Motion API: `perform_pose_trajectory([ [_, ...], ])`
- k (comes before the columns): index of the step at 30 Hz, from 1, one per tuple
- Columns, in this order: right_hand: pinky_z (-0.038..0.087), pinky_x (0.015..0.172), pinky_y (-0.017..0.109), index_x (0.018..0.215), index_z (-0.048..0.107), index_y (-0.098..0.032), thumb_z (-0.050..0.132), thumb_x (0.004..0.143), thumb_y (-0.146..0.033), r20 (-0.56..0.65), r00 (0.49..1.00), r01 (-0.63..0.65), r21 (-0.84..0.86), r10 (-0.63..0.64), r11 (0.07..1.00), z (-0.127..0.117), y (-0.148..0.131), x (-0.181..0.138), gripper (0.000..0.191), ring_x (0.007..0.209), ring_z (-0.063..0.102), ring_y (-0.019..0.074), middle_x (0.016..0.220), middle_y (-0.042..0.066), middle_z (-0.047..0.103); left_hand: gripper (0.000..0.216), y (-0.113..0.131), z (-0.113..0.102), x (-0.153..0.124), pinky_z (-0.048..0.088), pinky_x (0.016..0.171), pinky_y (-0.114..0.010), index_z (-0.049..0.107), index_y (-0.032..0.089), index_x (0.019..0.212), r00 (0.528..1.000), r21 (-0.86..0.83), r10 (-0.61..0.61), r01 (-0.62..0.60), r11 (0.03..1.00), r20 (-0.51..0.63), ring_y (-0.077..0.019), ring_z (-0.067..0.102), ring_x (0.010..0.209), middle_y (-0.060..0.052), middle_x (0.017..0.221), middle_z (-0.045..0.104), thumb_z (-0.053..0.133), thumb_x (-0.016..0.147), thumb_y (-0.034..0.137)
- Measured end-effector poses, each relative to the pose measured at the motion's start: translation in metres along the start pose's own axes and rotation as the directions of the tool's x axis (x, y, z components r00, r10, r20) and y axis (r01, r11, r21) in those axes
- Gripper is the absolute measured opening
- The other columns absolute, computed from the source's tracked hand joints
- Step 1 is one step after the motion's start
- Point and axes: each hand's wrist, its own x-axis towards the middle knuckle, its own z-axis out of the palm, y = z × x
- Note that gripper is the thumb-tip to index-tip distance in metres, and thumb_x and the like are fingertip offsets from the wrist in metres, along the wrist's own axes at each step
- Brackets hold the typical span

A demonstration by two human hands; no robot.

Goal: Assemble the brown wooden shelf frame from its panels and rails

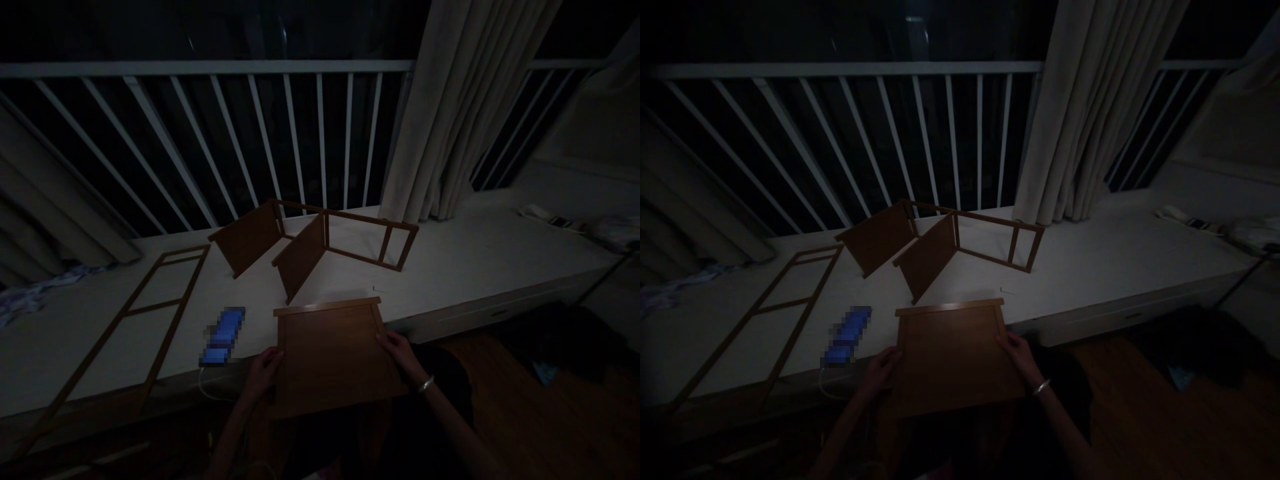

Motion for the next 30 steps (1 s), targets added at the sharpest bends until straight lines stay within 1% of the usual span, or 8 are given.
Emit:
perform_pose_trajectory([
  [5, 0.047, 0.069, 0.035, 0.091, 0.06, -0.016, 0.062, 0.06, -0.049, -0.096, 0.987, 0.128, -0.037, -0.131, 0.991, -0.002, -0.024, -0.008, 0.046, 0.081, 0.058, 0.0254, 0.089, 0.006, 0.065, 0.039, 0.028, -0.006, -0.003, 0.044, 0.068, -0.024, 0.056, 0.014, 0.085, 0.992, 0.04, 0.079, -0.075, 0.996, -0.103, -0.0165, 0.056, 0.077, -0.003, 0.079, 0.062, 0.053, 0.065, 0.048],
  [9, 0.046, 0.07, 0.033, 0.086, 0.06, -0.017, 0.06, 0.062, -0.047, -0.167, 0.949, 0.242, -0.153, -0.267, 0.958, 0.0, -0.047, -0.01, 0.038, 0.081, 0.056, 0.0229, 0.086, 0.005, 0.064, 0.038, 0.051, -0.011, 0.001, 0.043, 0.06, -0.022, 0.058, 0.015, 0.085, 0.966, 0.128, 0.164, -0.14, 0.982, -0.2, -0.0148, 0.054, 0.071, -0.002, 0.075, 0.06, 0.054, 0.064, 0.047],
  [13, 0.042, 0.075, 0.029, 0.077, 0.059, -0.018, 0.057, 0.067, -0.043, -0.178, 0.846, 0.423, -0.348, -0.502, 0.837, -0.002, -0.063, -0.014, 0.026, 0.083, 0.052, 0.0194, 0.086, 0.004, 0.06, 0.028, 0.063, -0.015, 0.002, 0.042, 0.06, -0.021, 0.06, 0.016, 0.071, 0.892, 0.284, 0.378, -0.307, 0.908, -0.247, -0.0129, 0.051, 0.068, -0.002, 0.073, 0.056, 0.054, 0.066, 0.042],
  [16, 0.041, 0.076, 0.029, 0.071, 0.06, -0.018, 0.058, 0.067, -0.041, -0.205, 0.781, 0.457, -0.456, -0.59, 0.764, -0.008, -0.065, -0.018, 0.023, 0.082, 0.05, 0.0184, 0.086, 0.004, 0.057, 0.026, 0.067, -0.017, -0.003, 0.043, 0.065, -0.024, 0.062, 0.016, 0.065, 0.878, 0.326, 0.396, -0.304, 0.895, -0.268, -0.014, 0.052, 0.066, -0.003, 0.069, 0.057, 0.054, 0.066, 0.04],
  [18, 0.041, 0.076, 0.031, 0.076, 0.062, -0.019, 0.055, 0.069, -0.04, -0.185, 0.784, 0.452, -0.486, -0.593, 0.748, -0.012, -0.061, -0.022, 0.024, 0.082, 0.051, 0.0193, 0.087, 0.005, 0.057, 0.027, 0.067, -0.018, -0.009, 0.043, 0.074, -0.028, 0.064, 0.017, 0.073, 0.912, 0.276, 0.336, -0.269, 0.923, -0.235, -0.0176, 0.055, 0.075, -0.004, 0.076, 0.062, 0.051, 0.066, 0.039],
  [21, 0.039, 0.083, 0.035, 0.096, 0.059, -0.022, 0.049, 0.072, -0.037, -0.066, 0.821, 0.487, -0.435, -0.567, 0.757, -0.018, -0.05, -0.028, 0.03, 0.091, 0.052, 0.0223, 0.098, 0.006, 0.058, 0.037, 0.064, -0.021, -0.017, 0.038, 0.088, -0.032, 0.063, 0.017, 0.092, 0.955, 0.11, 0.272, -0.259, 0.96, -0.121, -0.0225, 0.053, 0.095, -0.004, 0.097, 0.062, 0.05, 0.064, 0.038],
  [26, 0.039, 0.086, 0.038, 0.1, 0.058, -0.023, 0.052, 0.066, -0.037, -0.006, 0.889, 0.425, -0.366, -0.459, 0.828, -0.02, -0.031, -0.036, 0.037, 0.096, 0.052, 0.0265, 0.102, 0.006, 0.06, 0.045, 0.044, -0.018, -0.021, 0.037, 0.091, -0.031, 0.06, 0.016, 0.1, 0.971, 0.03, 0.231, -0.229, 0.973, -0.058, -0.0236, 0.05, 0.102, -0.005, 0.105, 0.059, 0.05, 0.062, 0.038],
  [30, 0.038, 0.088, 0.037, 0.102, 0.056, -0.023, 0.056, 0.062, -0.035, -0.033, 0.898, 0.414, -0.274, -0.439, 0.868, -0.017, -0.026, -0.037, 0.041, 0.1, 0.05, 0.0265, 0.105, 0.006, 0.058, 0.05, 0.031, -0.014, -0.02, 0.037, 0.091, -0.031, 0.057, 0.015, 0.103, 0.969, -0.029, 0.247, -0.248, 0.968, -0.032, -0.0231, 0.05, 0.103, -0.006, 0.11, 0.057, 0.053, 0.061, 0.042],
])
